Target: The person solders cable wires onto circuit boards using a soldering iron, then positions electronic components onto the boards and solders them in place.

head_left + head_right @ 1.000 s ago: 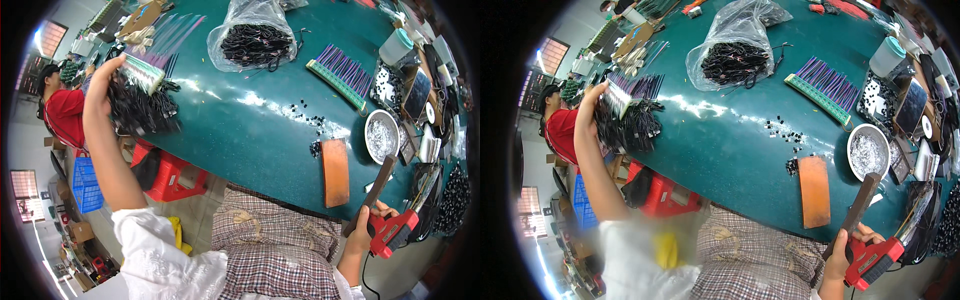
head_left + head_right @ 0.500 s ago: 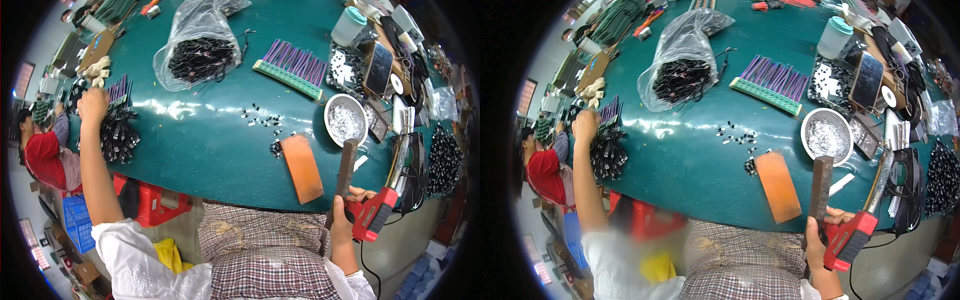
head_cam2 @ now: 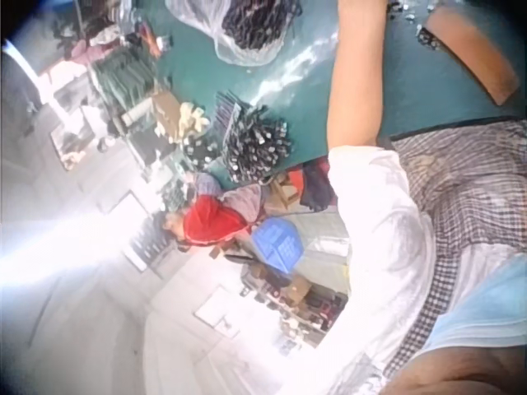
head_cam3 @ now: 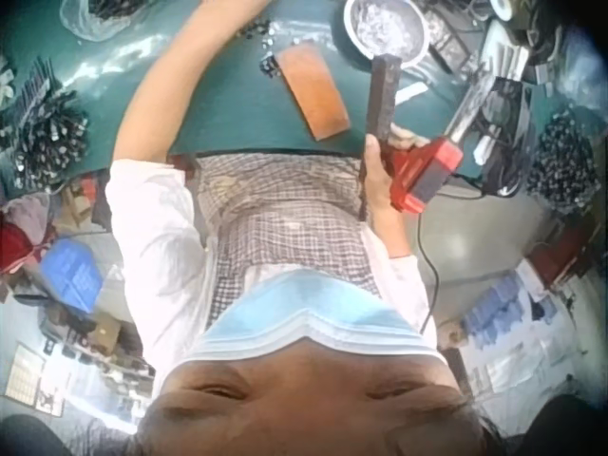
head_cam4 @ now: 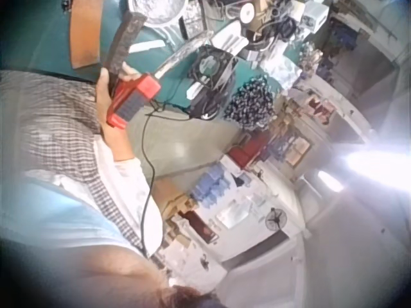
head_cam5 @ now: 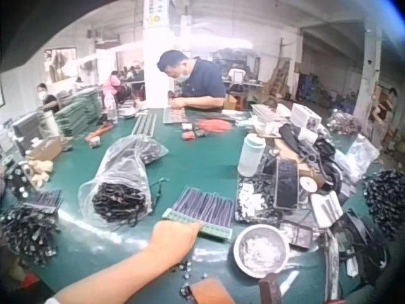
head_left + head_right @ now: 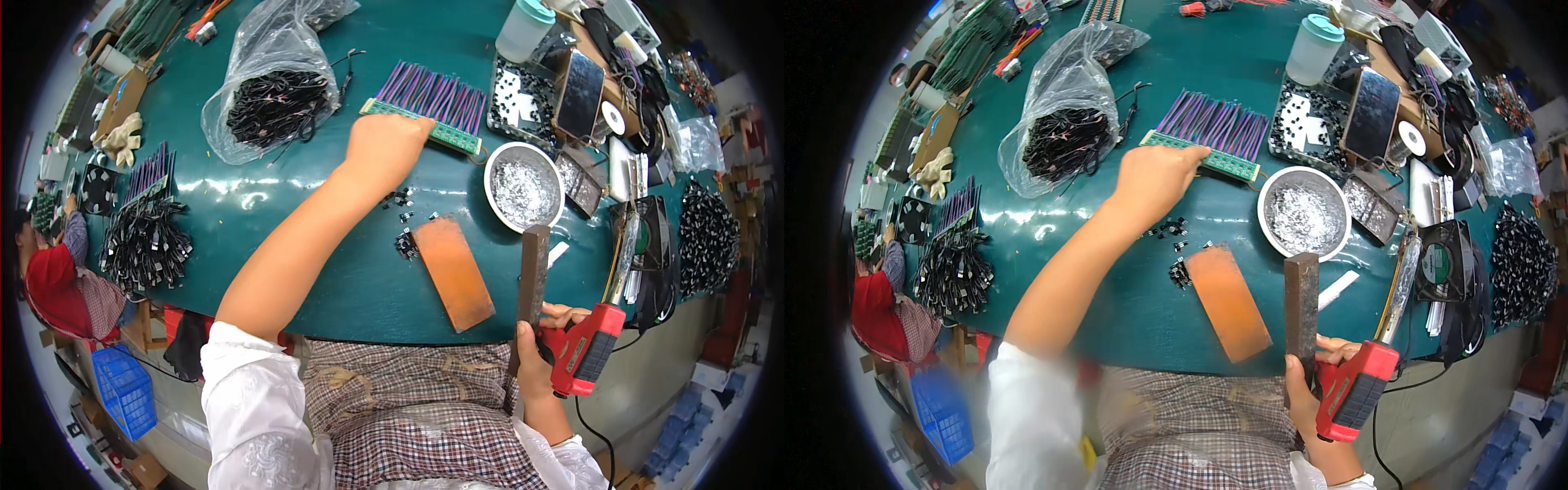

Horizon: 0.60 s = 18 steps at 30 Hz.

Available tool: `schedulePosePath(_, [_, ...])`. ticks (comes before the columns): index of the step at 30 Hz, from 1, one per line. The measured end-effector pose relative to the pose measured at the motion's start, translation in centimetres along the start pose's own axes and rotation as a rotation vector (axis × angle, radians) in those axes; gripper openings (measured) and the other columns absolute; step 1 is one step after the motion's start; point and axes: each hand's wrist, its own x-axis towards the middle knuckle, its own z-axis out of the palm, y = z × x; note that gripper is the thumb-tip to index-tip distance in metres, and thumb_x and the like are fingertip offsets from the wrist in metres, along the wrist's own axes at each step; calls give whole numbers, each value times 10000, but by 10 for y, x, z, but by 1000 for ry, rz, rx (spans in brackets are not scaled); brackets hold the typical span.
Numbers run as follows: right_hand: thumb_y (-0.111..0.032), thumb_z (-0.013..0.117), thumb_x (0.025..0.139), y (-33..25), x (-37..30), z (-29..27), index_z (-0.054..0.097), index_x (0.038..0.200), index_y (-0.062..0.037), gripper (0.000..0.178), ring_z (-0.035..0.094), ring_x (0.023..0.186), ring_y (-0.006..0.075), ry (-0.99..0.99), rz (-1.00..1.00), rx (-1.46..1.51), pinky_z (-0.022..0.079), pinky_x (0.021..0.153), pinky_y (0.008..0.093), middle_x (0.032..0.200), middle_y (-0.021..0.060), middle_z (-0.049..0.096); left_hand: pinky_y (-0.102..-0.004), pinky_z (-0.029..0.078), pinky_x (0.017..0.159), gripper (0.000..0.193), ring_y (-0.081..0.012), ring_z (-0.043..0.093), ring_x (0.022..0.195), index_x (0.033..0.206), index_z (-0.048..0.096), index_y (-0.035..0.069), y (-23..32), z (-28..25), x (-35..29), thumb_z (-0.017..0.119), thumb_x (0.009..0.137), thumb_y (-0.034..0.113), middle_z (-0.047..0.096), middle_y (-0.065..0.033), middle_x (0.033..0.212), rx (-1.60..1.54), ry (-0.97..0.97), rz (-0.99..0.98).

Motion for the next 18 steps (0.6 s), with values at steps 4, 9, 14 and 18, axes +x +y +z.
schedulePosePath(4, [75, 807, 844, 6, 2, -3, 347, 1249, -47, 625, 587, 1196, 270, 51, 76, 13, 581, 862, 348, 1168, 115, 408, -336, 568, 648, 200, -189, 723, 684, 1146, 799, 116, -2, -17, -15, 678, 998, 173, 762, -79, 820, -360, 269, -88])
schedulePosePath(9, [175, 752, 800, 9, 6, -4, 348, 1370, -74, 741, 607, 1163, 245, 95, -12, 1, 570, 857, 329, 1153, 79, 430, -251, 549, 664, 149, -95, 698, 732, 1066, 792, 1, 21, -68, -63, 721, 991, 110, 768, -54, 862, -992, 209, -454])
schedulePosePath(14, [162, 752, 816, -5, 7, -14, 314, 1389, -76, 760, 622, 1144, 228, 33, -8, -24, 583, 870, 317, 1210, 111, 461, -234, 580, 677, 191, -92, 694, 746, 1090, 691, -36, 75, -83, -130, 772, 917, -41, 738, -73, 929, -1371, -122, -683])
schedulePosePath(18, [54, 829, 815, -10, 6, -4, 366, 1299, -55, 679, 629, 1067, 201, -17, 16, 0, 578, 864, 325, 1199, 127, 539, -254, 611, 698, 150, -90, 706, 782, 1018, 648, -15, 103, -57, -155, 776, 939, -8, 730, -70, 921, -1430, -318, -821])
